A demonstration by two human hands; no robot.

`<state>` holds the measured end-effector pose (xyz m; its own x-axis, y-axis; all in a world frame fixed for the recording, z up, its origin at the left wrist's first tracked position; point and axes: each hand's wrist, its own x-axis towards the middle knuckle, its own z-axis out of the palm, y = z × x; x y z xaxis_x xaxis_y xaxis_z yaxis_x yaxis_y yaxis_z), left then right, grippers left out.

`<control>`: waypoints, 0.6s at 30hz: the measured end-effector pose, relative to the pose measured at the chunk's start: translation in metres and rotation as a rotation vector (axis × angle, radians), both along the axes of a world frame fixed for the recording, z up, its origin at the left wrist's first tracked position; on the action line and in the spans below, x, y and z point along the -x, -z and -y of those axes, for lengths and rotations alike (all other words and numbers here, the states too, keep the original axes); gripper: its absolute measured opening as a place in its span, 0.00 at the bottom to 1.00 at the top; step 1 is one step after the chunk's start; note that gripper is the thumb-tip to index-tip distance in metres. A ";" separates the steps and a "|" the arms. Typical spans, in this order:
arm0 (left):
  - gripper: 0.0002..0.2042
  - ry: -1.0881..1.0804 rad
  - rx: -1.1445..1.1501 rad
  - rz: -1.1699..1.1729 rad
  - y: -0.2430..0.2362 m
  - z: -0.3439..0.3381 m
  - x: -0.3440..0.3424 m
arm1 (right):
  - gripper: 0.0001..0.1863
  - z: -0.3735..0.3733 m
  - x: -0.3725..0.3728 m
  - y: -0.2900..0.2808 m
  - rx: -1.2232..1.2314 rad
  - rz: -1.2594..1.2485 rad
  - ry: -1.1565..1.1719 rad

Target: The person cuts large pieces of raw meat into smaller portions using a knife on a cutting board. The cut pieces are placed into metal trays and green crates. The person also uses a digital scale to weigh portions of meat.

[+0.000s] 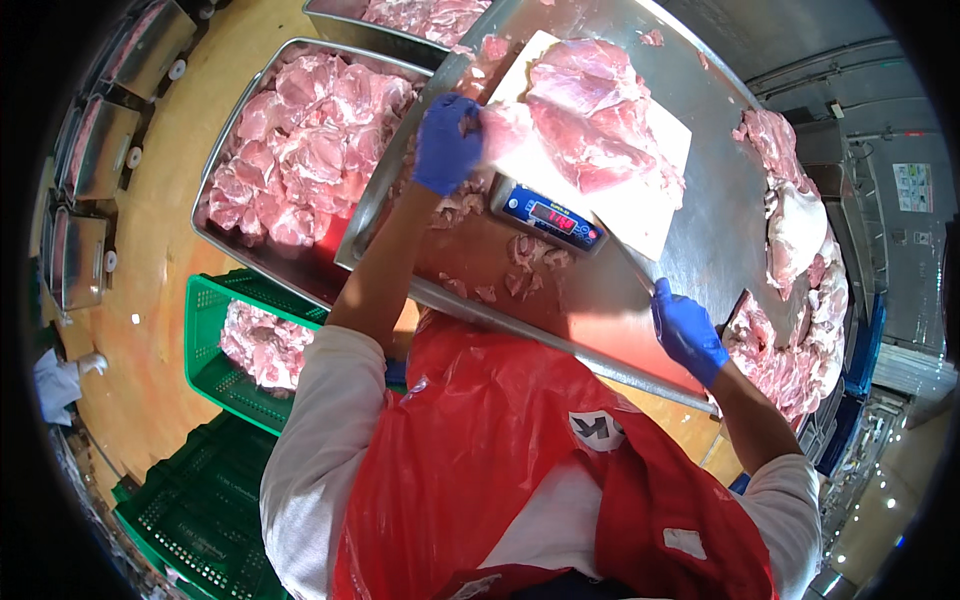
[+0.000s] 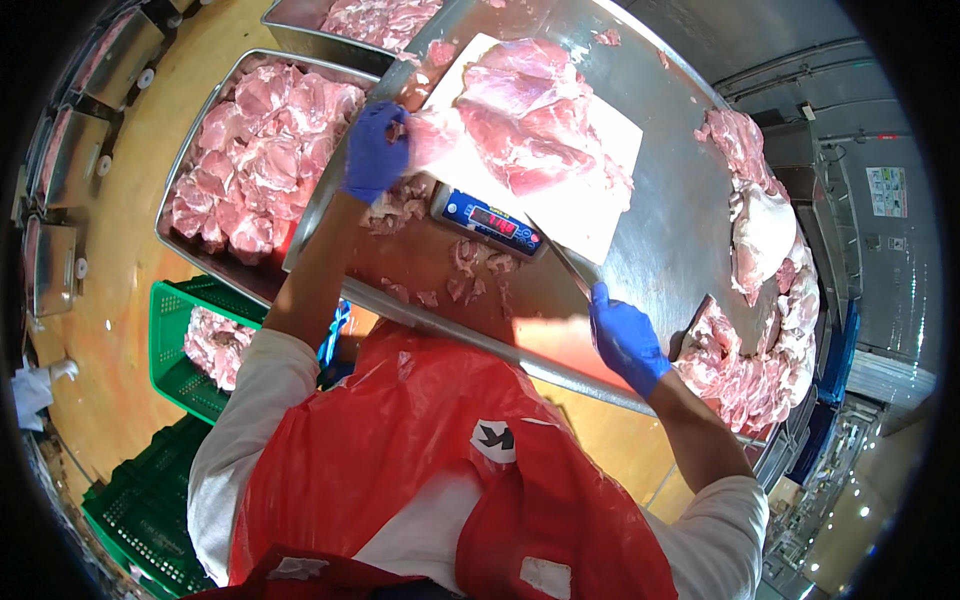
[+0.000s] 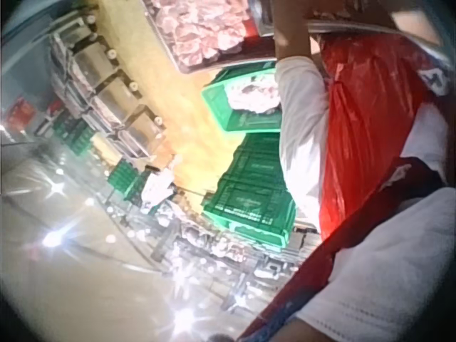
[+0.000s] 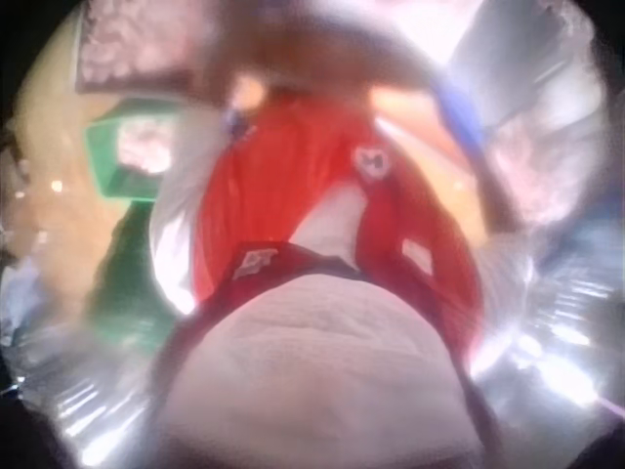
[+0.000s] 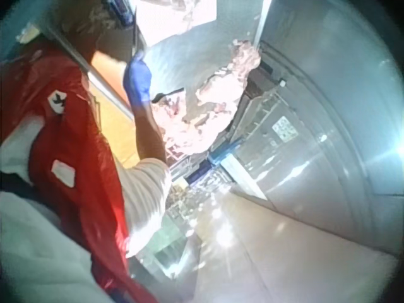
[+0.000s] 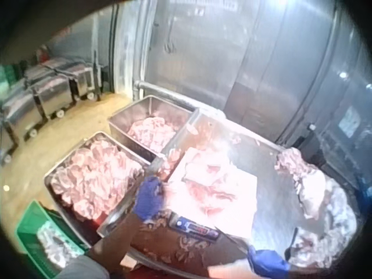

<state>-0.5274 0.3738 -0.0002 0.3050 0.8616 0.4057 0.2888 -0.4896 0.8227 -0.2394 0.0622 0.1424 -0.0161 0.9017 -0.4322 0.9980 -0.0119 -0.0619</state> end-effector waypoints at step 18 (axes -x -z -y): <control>0.16 0.020 -0.028 -0.095 -0.042 0.025 0.044 | 0.12 -0.087 0.075 0.043 -0.026 -0.197 0.259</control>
<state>-0.5718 0.3489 0.0420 0.3603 0.8437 0.3980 0.3549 -0.5185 0.7780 -0.3146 0.1488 0.0993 0.1345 0.8974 -0.4203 0.9307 -0.2600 -0.2574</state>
